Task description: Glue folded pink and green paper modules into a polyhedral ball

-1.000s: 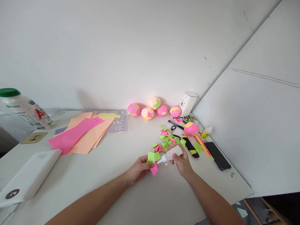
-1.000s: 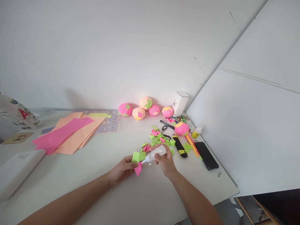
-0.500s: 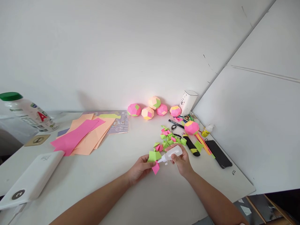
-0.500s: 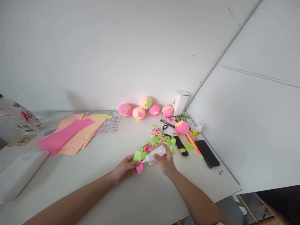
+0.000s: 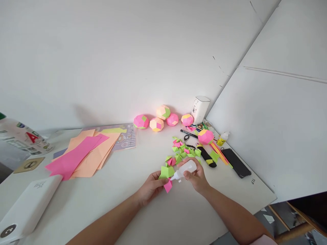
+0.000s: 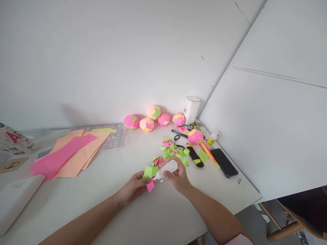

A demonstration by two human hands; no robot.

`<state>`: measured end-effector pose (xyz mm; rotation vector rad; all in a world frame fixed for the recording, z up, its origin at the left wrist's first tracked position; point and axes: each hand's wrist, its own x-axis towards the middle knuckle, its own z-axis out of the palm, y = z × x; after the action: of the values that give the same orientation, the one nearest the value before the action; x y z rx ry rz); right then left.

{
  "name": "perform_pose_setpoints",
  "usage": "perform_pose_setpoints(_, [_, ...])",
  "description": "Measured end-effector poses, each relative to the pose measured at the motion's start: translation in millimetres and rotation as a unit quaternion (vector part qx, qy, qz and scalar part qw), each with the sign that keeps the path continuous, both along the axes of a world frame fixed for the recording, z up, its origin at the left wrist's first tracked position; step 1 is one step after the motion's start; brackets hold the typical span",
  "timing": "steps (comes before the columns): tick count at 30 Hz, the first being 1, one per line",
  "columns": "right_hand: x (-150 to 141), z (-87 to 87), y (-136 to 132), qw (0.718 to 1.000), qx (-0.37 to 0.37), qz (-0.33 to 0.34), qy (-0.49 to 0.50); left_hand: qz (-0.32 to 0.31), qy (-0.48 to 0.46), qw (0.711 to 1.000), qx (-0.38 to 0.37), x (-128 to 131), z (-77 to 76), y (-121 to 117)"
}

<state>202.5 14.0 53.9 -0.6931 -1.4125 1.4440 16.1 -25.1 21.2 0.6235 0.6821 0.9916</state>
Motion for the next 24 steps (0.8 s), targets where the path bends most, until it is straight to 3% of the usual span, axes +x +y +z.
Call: perform_pose_setpoints(24, [1.6, -5.8, 3.3, 0.999, -0.031, -0.011, -0.008, 0.019, 0.015, 1.0, -0.015, -0.2, -4.9, 1.0])
